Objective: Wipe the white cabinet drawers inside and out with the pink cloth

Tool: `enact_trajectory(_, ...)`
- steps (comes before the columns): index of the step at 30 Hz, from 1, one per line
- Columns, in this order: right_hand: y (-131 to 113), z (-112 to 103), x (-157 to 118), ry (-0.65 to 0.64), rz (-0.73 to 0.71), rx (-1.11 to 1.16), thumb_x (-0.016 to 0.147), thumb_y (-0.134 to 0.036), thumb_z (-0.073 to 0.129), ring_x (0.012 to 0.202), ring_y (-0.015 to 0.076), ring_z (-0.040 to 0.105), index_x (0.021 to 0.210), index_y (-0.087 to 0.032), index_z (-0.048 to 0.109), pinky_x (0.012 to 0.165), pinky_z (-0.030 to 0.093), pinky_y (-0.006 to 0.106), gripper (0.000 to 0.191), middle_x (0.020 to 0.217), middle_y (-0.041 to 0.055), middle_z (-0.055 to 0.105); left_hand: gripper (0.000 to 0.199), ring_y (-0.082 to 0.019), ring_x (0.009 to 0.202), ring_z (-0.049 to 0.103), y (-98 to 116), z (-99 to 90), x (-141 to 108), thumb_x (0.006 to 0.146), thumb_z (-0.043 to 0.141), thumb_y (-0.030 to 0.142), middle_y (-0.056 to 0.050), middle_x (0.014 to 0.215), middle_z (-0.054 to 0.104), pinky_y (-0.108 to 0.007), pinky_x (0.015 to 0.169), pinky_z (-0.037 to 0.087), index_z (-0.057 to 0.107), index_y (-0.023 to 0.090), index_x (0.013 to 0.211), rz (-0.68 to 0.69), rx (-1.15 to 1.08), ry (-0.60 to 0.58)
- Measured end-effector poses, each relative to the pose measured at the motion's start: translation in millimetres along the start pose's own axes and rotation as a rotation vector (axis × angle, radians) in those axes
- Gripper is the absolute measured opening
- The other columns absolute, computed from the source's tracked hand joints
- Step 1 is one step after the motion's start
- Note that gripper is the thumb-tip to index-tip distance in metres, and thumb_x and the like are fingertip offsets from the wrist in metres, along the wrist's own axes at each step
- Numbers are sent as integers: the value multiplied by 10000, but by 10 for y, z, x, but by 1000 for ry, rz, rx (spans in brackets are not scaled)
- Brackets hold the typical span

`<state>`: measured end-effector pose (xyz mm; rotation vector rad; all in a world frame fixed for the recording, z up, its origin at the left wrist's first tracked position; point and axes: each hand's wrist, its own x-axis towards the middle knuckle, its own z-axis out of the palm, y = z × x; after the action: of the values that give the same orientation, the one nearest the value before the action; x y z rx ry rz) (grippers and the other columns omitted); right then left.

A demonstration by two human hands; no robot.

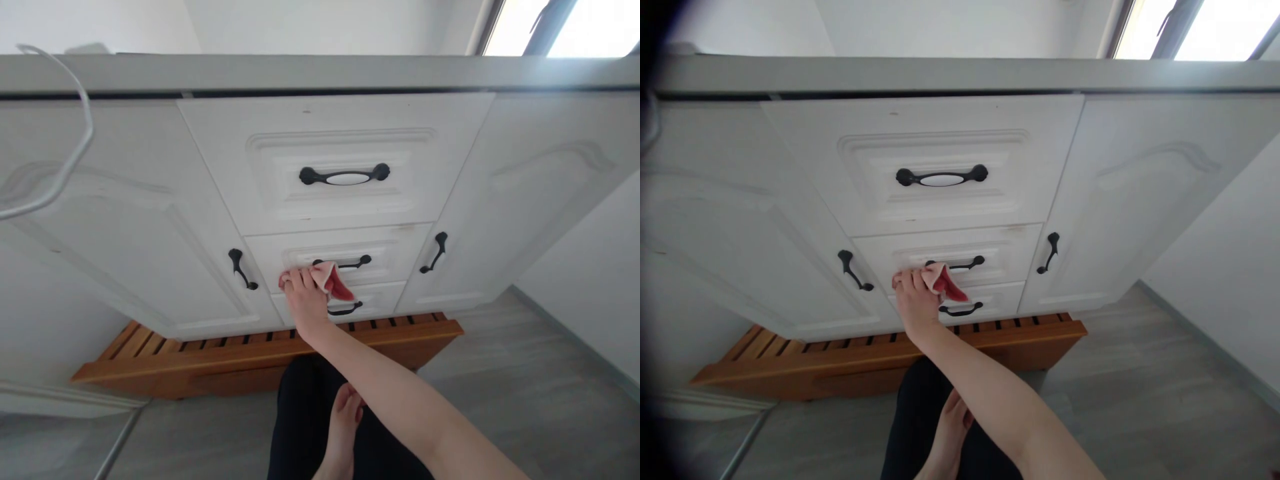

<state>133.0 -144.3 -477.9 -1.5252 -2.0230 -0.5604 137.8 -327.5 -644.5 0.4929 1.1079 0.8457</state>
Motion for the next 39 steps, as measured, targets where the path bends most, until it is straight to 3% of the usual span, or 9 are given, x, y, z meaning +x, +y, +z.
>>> enact_trajectory(7, 791, 199, -491, 234, 49, -82, 961, -293, 593, 1014, 209, 516, 1087, -300, 700, 924, 410, 359, 166, 1108, 42, 647, 261, -183, 971, 652, 83, -48, -83, 746, 659, 352, -50, 1045, 694, -264, 810, 424, 713, 216, 963, -38, 84, 14)
enact_trajectory(12, 1607, -37, -808, 265, 214, -217, 927, -193, 590, 1089, 253, 496, 1000, -291, 758, 933, 398, 395, 207, 1169, 68, 655, 249, -178, 921, 666, 123, -56, -83, 702, 679, 333, -51, 1015, 696, -258, 782, 433, 723, 206, 912, -52, 69, 37)
enact_trajectory(15, 1882, -256, -964, 228, 353, -258, 900, -143, 553, 1119, 283, 476, 994, -280, 772, 923, 411, 430, 275, 1189, 90, 641, 254, -183, 940, 667, 106, -16, -61, 705, 686, 345, -55, 1032, 699, -259, 784, 440, 730, 210, 916, -59, 61, 19)
enact_trajectory(18, 1826, -503, -1006, 286, 424, -167, 869, -87, 501, 1128, 292, 480, 1121, -238, 746, 938, 422, 452, 383, 1199, 129, 603, 252, -175, 923, 668, 64, 43, -32, 695, 709, 350, -53, 1020, 704, -253, 771, 438, 732, 211, 904, -61, 50, 9)
enact_trajectory(22, 1270, -735, -718, 434, 236, 23, 926, -130, 484, 1156, 258, 504, 1191, -250, 719, 1014, 399, 437, 374, 1249, 122, 578, 220, -155, 834, 665, 19, 112, -31, 680, 726, 346, -35, 925, 702, -238, 701, 417, 728, 205, 849, -59, 39, -1)
enact_trajectory(25, 797, -723, -298, 296, 85, 18, 981, -234, 519, 1264, 237, 450, 1247, -368, 674, 1043, 361, 417, 336, 1368, 46, 576, 221, -151, 850, 666, 36, 134, -78, 703, 712, 346, -30, 927, 703, -232, 711, 419, 735, 208, 874, -48, 36, -9)
enact_trajectory(28, 589, -587, 39, 90, -125, -35, 1019, -274, 458, 1271, 225, 426, 1277, -363, 637, 1010, 376, 421, 327, 1442, -3, 544, 237, -156, 891, 669, 84, 122, -125, 717, 705, 347, -40, 971, 709, -236, 750, 431, 739, 207, 906, -47, 36, -5)
enact_trajectory(34, 915, -455, -44, 39, -372, -94, 1020, -210, 446, 1305, 215, 388, 1106, -263, 694, 994, 364, 447, 268, 1461, -16, 534, 276, -176, 912, 674, 151, 22, -114, 670, 742, 383, -52, 1002, 719, -254, 770, 445, 731, 209, 884, -64, 57, 55)
enact_trajectory(39, 1274, -494, -271, 103, -334, -47, 999, -251, 526, 1287, 206, 420, 922, -278, 717, 1018, 305, 439, 208, 1389, -35, 598, 289, -179, 899, 678, 191, -7, -95, 648, 754, 393, -55, 996, 724, -266, 781, 448, 730, 209, 870, -54, 25, 79)
